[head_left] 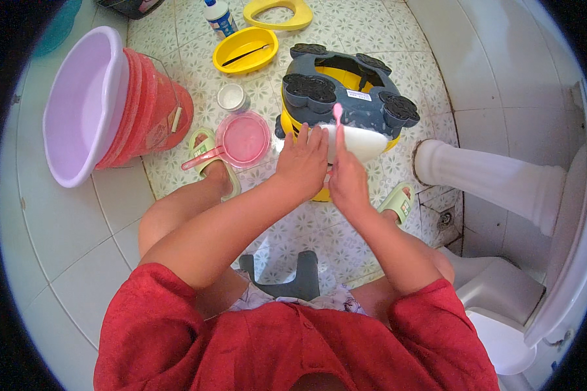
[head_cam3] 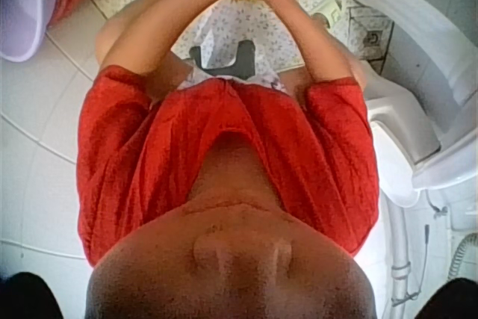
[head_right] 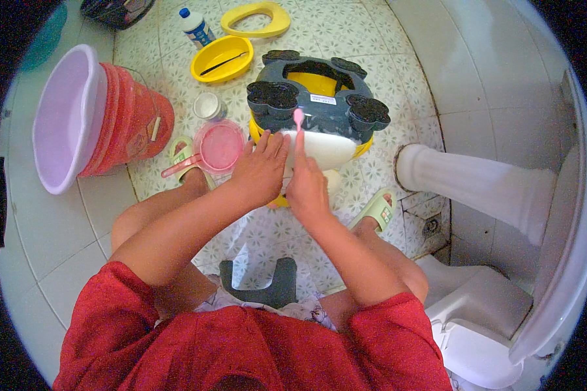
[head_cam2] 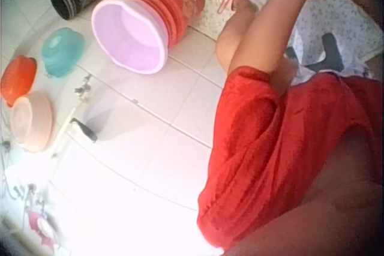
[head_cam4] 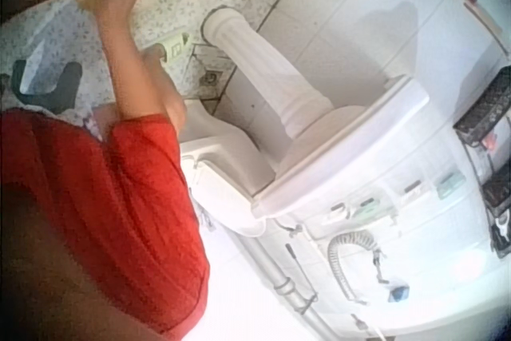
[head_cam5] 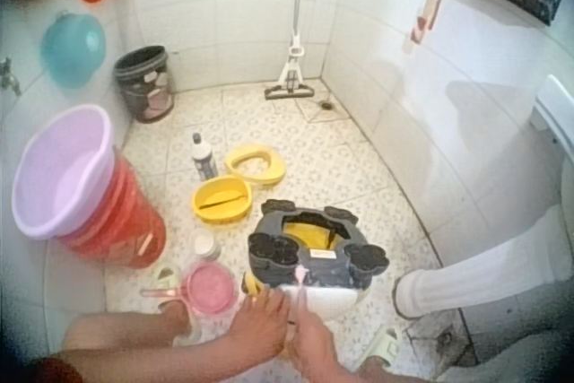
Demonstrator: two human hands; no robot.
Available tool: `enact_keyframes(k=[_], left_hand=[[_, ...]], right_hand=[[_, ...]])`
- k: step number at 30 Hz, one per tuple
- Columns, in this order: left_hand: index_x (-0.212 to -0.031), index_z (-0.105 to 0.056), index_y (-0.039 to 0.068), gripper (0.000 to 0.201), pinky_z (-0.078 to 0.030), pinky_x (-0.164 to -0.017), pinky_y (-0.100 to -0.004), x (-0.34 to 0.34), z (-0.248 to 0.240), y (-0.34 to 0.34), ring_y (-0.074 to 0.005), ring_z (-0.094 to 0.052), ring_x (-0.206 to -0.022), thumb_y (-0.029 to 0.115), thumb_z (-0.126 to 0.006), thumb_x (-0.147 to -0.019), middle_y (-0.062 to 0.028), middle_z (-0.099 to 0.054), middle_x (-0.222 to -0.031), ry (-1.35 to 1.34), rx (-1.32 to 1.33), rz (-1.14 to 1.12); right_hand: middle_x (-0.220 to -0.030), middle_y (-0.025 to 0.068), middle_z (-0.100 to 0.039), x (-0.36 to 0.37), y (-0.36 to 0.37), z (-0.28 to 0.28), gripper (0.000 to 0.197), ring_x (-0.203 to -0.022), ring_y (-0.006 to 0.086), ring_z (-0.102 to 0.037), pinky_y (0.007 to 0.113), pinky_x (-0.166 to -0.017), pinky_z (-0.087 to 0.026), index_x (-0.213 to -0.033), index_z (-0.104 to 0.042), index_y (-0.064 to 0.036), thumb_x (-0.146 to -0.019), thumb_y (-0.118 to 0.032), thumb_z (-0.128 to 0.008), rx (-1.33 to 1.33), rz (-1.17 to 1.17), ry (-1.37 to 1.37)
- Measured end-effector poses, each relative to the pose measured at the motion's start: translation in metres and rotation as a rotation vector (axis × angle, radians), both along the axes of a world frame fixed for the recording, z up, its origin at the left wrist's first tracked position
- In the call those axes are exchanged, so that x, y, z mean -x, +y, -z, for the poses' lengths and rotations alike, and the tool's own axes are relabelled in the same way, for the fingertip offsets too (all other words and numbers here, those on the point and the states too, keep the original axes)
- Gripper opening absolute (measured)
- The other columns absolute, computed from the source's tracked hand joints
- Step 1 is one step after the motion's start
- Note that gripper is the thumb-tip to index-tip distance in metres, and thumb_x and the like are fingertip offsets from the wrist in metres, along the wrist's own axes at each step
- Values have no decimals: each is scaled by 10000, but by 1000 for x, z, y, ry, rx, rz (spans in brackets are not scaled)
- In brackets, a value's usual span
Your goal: The person cleans a plastic potty chair by scrubbing its bottom base with a toothbrush, turning it over, and scrubbing the top and side surfaces.
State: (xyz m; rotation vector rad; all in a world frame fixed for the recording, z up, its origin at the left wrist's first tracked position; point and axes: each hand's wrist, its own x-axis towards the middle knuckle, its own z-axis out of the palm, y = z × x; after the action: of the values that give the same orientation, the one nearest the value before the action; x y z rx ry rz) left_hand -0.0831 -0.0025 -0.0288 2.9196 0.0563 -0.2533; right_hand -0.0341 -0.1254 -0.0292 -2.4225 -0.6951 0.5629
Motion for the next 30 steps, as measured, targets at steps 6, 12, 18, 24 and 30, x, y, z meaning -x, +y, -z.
enact_keyframes(k=[6,12,18,24,30], left_hand=[[-1358,-358,-29,714,-366,-991,-529,-4,-7,-2,-384,-352,-1299,232,-645,-759,-188,-377,-1380,30,31,-30],[-1325,-391,-43,638,-433,-927,-501,-5,-2,-3,-377,-401,-1252,169,-593,-758,-190,-405,-1351,-74,32,-8],[-1294,-418,-53,611,-464,-871,-462,-12,-4,-1,-353,-463,-1149,136,-582,-737,-180,-445,-1300,-124,43,-3],[-1241,-466,-54,579,-469,-812,-419,-17,-12,3,-315,-489,-1077,129,-604,-710,-162,-495,-1202,-108,91,-15],[-1125,-530,-60,501,-449,-789,-398,-25,-15,5,-293,-501,-1003,147,-642,-682,-143,-518,-1084,-100,106,12]], right_hand=[[-940,238,-591,6,2,4,749,-865,422,-596,482,-742,-475,-1469,-224,-105,-778,61,-459,-56,13,-46],[-828,202,-572,-9,5,3,683,-769,369,-602,467,-671,-473,-1455,-285,-137,-813,17,-458,-101,97,-62],[-905,278,-614,-56,24,-49,453,-818,434,-609,465,-708,-481,-1306,-518,-125,-864,-31,-479,53,125,89],[-820,252,-646,-56,18,-53,565,-782,412,-641,479,-741,-504,-1305,-485,-7,-743,-15,-540,188,-88,-71],[-887,280,-634,-84,36,-65,513,-844,423,-627,477,-780,-494,-1268,-493,44,-770,-61,-548,221,-119,-7]])
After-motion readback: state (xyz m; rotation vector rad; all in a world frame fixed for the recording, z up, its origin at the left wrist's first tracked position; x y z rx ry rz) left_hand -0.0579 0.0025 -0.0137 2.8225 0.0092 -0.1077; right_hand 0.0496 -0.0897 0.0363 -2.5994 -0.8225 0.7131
